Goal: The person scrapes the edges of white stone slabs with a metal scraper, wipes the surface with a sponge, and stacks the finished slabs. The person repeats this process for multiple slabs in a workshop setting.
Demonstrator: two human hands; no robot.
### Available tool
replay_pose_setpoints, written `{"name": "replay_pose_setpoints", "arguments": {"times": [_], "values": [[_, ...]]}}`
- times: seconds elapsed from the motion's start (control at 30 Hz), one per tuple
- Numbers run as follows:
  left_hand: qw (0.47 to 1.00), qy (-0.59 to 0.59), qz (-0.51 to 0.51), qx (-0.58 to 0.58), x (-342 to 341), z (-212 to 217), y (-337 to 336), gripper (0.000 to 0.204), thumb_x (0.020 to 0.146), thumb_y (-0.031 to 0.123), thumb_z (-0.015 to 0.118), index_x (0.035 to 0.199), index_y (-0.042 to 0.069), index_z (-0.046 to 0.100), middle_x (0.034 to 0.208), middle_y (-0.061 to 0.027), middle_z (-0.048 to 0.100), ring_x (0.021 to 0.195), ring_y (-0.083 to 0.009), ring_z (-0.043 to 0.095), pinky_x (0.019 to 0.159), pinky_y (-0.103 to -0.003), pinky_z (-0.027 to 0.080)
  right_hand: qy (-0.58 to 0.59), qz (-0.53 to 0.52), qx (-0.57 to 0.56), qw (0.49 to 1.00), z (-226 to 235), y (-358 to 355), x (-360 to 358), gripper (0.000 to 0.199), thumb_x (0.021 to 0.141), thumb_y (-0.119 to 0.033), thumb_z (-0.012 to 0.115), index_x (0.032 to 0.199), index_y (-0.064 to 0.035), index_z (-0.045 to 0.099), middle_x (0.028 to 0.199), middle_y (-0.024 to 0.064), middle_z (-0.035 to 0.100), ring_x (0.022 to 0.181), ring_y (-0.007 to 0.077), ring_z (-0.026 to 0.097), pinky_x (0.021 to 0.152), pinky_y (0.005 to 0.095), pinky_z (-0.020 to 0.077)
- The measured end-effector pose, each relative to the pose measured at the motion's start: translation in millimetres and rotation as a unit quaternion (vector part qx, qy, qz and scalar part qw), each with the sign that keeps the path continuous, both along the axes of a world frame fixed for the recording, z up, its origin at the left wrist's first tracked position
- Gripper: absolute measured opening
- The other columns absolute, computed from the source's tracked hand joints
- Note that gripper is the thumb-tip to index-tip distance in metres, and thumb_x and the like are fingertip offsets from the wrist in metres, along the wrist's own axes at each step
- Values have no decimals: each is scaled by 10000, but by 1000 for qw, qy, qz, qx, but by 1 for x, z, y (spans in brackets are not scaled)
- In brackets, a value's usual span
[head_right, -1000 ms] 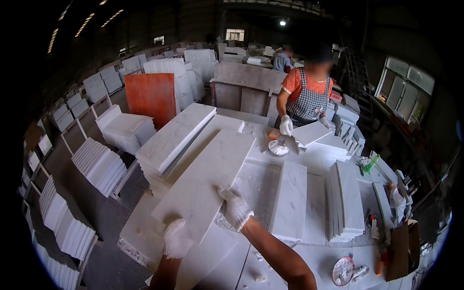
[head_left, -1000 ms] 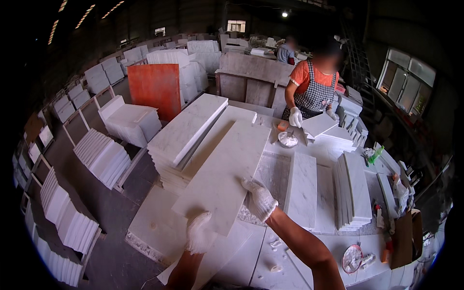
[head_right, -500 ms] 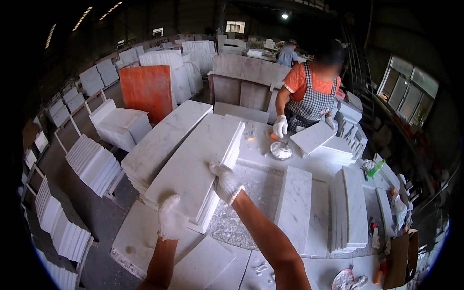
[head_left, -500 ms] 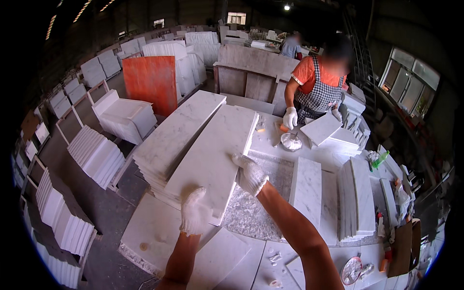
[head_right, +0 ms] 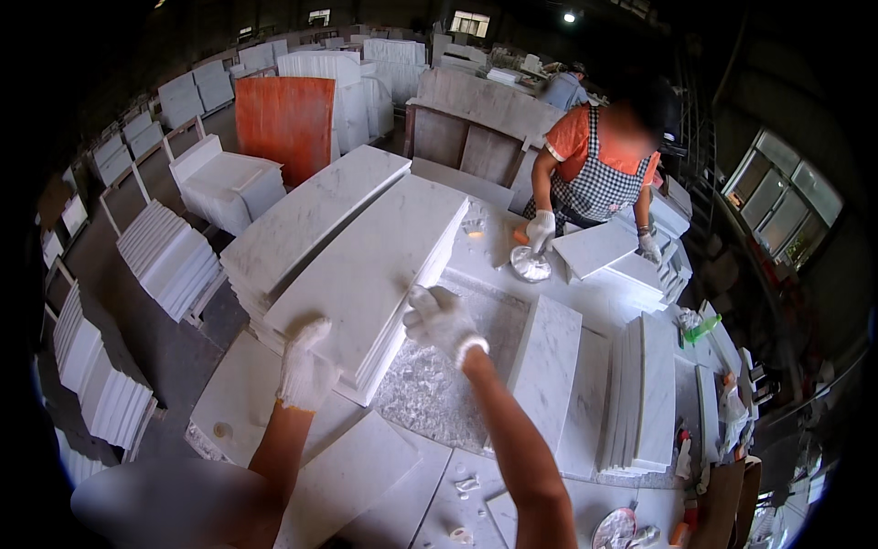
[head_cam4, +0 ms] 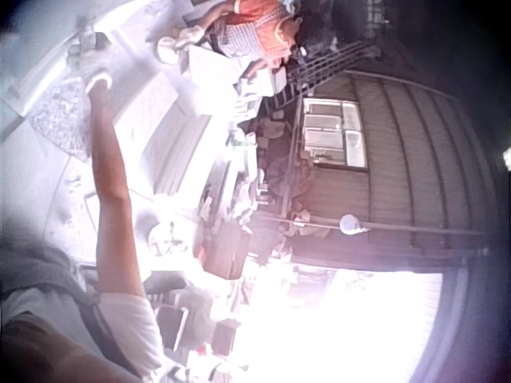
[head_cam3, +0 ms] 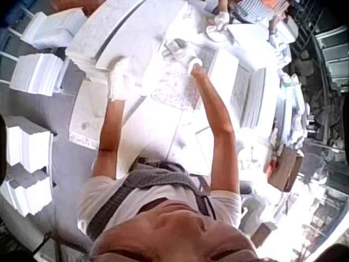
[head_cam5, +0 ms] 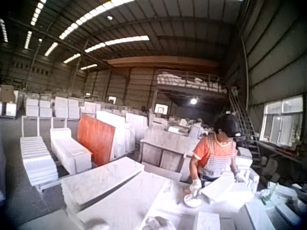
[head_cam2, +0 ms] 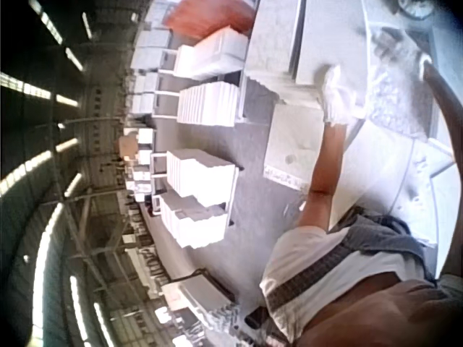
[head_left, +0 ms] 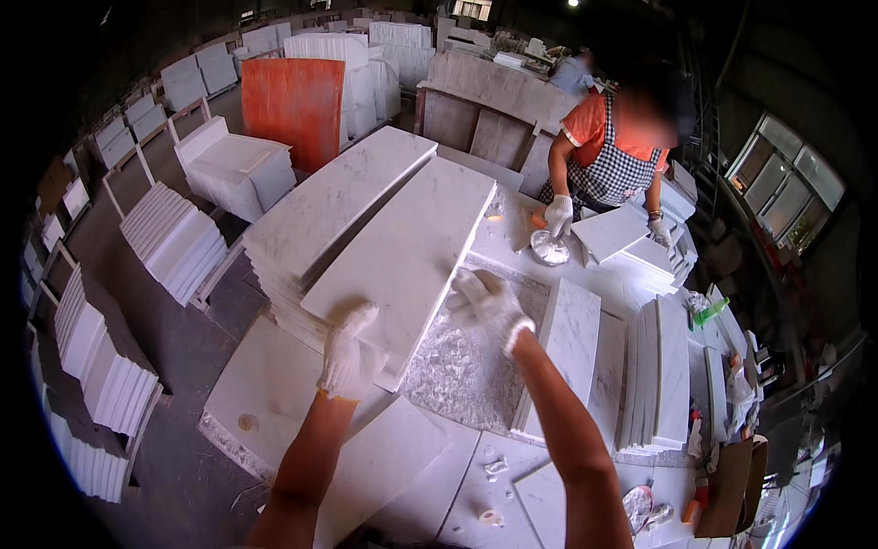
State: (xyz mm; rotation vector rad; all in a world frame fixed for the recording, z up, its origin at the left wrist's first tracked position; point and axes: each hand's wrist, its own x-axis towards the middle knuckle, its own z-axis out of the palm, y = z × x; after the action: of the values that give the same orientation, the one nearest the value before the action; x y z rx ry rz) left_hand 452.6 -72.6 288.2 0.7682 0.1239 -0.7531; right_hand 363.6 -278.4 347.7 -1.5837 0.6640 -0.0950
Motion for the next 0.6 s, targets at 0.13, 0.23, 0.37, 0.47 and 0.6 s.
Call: {"name": "replay_pose_setpoints", "arguments": {"times": [0.13, 0.23, 0.37, 0.47, 0.6], "values": [[999, -50, -10, 14, 11, -21, 3, 305, 877, 192, 674, 1154, 77, 619, 1120, -38, 591, 1084, -211, 536, 1001, -485, 385, -109, 67, 71, 989, -33, 6, -108, 507, 970, -427, 562, 1215, 17, 552, 1025, 165, 678, 860, 255, 690, 737, 356, 580], [982, -172, -31, 74, 15, -23, 3, 330, 902, 249, 658, 1182, 82, 608, 1149, -42, 575, 1084, -219, 523, 985, -478, 415, -22, 127, 59, 990, -37, 29, -199, 497, 985, -411, 543, 1211, 32, 546, 1005, 175, 685, 836, 250, 697, 735, 345, 574], [997, -54, -40, 45, 6, 3, 5, 344, 903, 337, 677, 1176, 136, 621, 1073, -77, 593, 937, -209, 568, 764, -401, 526, 28, 43, 83, 995, -40, 68, -324, 439, 1009, -345, 520, 1190, 54, 546, 953, 180, 681, 798, 234, 686, 713, 333, 565], [976, -100, -105, 164, 22, -8, 11, 331, 882, 365, 704, 1138, 170, 626, 982, -105, 592, 773, -218, 588, 548, -337, 498, -8, -96, 102, 990, -71, 109, -402, 433, 1018, -345, 486, 1080, 73, 582, 822, 195, 687, 688, 269, 687, 624, 343, 575], [978, -50, -121, 163, 47, -16, 21, 294, 880, 352, 714, 1072, 152, 615, 945, -125, 579, 717, -237, 601, 443, -302, 434, -44, -170, 150, 973, -71, 165, -433, 354, 1009, -330, 524, 1069, 5, 624, 793, 90, 662, 649, 160, 631, 576, 280, 516]]}}
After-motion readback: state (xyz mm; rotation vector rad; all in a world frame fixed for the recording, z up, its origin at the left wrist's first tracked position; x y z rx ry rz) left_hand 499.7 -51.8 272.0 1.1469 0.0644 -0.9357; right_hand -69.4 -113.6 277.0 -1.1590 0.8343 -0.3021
